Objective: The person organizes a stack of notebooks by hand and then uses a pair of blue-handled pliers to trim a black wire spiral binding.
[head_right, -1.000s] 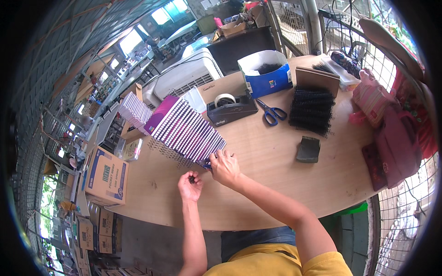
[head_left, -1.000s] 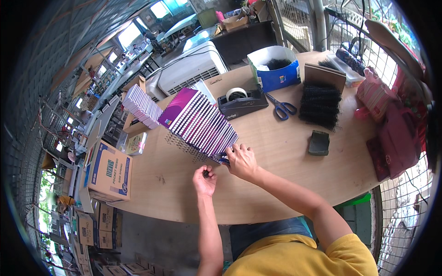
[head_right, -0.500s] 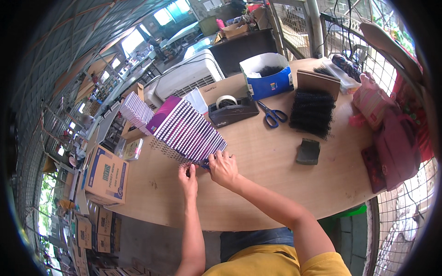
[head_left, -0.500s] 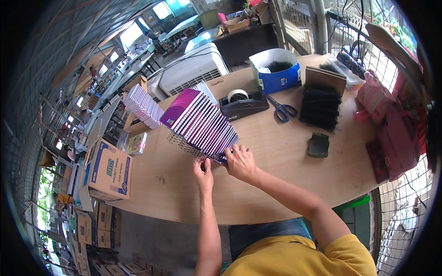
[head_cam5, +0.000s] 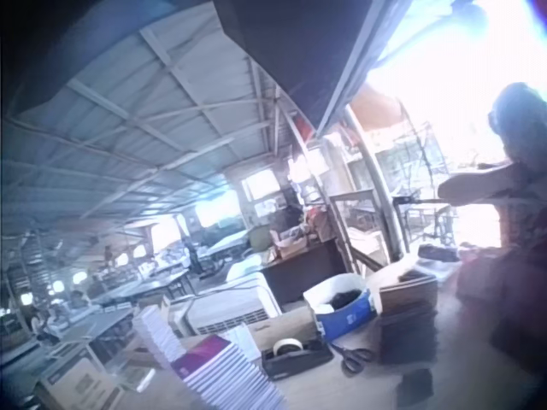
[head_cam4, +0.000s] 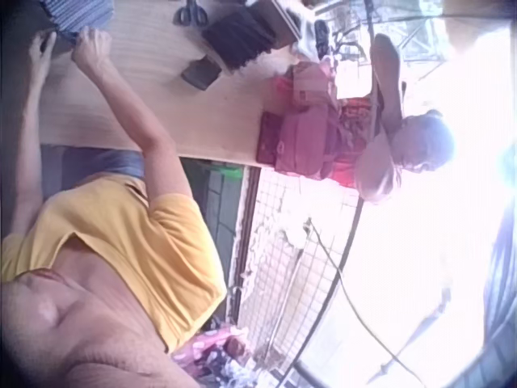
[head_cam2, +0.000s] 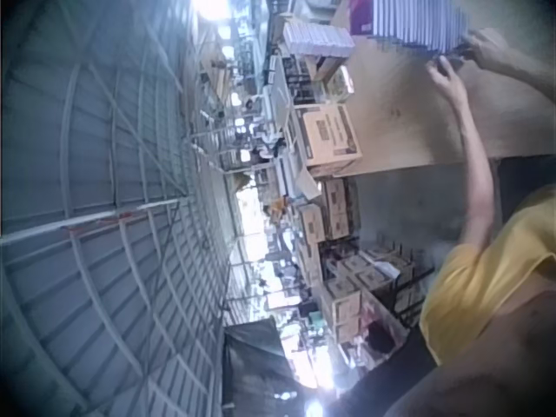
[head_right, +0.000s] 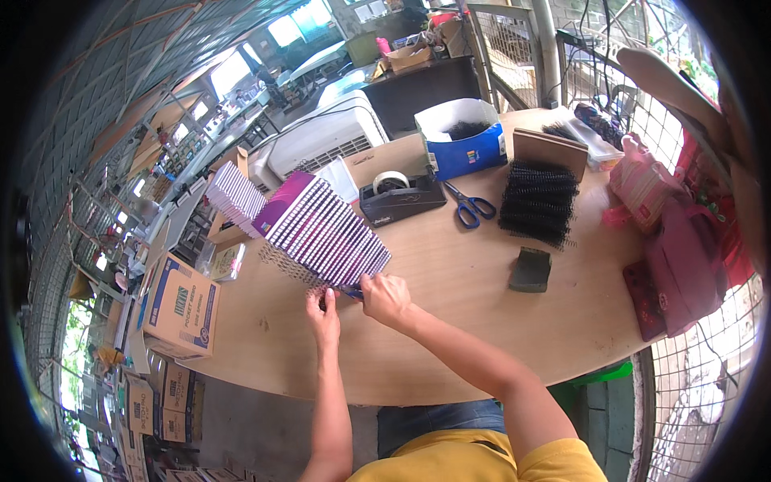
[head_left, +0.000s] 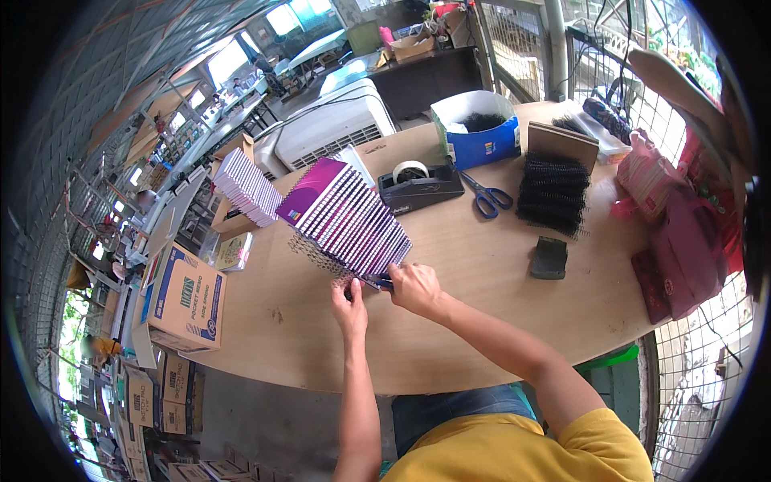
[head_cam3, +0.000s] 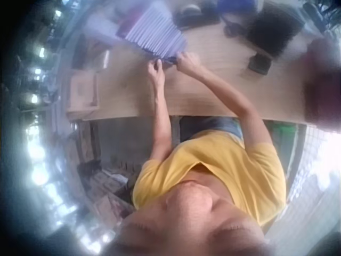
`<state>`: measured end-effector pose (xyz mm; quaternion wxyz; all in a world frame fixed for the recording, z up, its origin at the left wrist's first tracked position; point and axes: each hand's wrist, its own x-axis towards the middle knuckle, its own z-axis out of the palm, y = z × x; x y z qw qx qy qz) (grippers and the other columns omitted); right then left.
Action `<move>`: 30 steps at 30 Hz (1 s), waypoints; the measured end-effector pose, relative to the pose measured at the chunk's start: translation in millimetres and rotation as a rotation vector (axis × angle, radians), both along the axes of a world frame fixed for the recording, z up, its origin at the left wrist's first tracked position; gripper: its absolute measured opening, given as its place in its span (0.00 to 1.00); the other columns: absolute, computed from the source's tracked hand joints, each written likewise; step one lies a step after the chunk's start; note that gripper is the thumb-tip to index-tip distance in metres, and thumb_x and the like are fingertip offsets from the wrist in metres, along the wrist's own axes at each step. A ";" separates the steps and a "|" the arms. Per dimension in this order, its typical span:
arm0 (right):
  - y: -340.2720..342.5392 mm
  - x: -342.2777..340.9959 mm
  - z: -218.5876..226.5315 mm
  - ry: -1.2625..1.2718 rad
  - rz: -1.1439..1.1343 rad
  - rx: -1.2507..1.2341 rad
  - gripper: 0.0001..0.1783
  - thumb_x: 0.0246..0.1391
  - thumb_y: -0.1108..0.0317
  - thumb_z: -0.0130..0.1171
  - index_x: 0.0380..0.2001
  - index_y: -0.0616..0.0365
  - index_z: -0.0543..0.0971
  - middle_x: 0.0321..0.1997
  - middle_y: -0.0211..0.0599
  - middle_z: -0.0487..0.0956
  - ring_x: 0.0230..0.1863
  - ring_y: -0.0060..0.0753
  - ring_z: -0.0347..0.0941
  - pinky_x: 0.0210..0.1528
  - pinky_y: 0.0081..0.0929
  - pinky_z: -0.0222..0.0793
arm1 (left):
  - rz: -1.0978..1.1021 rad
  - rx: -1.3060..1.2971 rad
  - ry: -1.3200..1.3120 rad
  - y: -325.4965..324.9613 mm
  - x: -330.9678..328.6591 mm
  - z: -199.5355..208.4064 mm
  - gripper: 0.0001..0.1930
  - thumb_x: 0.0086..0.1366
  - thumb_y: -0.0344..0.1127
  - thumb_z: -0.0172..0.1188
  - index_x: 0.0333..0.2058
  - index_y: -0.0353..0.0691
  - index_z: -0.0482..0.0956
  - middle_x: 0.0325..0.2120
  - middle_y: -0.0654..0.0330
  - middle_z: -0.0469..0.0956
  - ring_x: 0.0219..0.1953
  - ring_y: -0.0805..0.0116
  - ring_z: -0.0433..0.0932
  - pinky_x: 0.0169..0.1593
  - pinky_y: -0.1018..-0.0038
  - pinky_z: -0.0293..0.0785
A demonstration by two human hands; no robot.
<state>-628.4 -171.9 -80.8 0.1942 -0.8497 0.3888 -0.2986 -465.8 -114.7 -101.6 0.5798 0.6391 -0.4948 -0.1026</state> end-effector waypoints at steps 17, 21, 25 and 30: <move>8.6 -0.2 12.0 0.079 -0.136 -0.116 0.26 0.44 0.52 0.67 0.39 0.60 0.74 0.38 0.47 0.75 0.41 0.50 0.73 0.37 0.48 0.71 | 0.042 -0.058 -0.055 -2.1 -1.6 0.1 0.11 0.66 0.35 0.56 0.39 0.31 0.73 0.32 0.55 0.78 0.35 0.64 0.76 0.42 0.69 0.71; 10.4 -0.4 12.4 0.068 -0.142 -0.124 0.24 0.44 0.53 0.66 0.36 0.61 0.74 0.39 0.47 0.75 0.43 0.50 0.73 0.37 0.49 0.70 | 0.069 -0.065 -0.058 -1.7 -2.1 2.3 0.11 0.66 0.35 0.57 0.39 0.32 0.73 0.32 0.55 0.78 0.34 0.63 0.76 0.42 0.69 0.71; 6.3 3.2 9.7 0.036 -0.107 -0.144 0.21 0.45 0.56 0.65 0.34 0.61 0.74 0.37 0.47 0.76 0.40 0.49 0.74 0.35 0.48 0.71 | 0.058 -0.030 -0.071 1.6 -6.4 6.0 0.11 0.66 0.35 0.56 0.39 0.31 0.73 0.32 0.55 0.78 0.35 0.65 0.75 0.43 0.69 0.71; -2.2 6.1 6.9 0.057 -0.048 0.009 0.15 0.44 0.63 0.62 0.32 0.60 0.74 0.32 0.46 0.77 0.36 0.50 0.76 0.33 0.47 0.72 | 0.044 -0.034 0.015 1.7 -9.0 7.8 0.11 0.67 0.36 0.56 0.39 0.31 0.73 0.33 0.56 0.77 0.36 0.68 0.75 0.43 0.70 0.71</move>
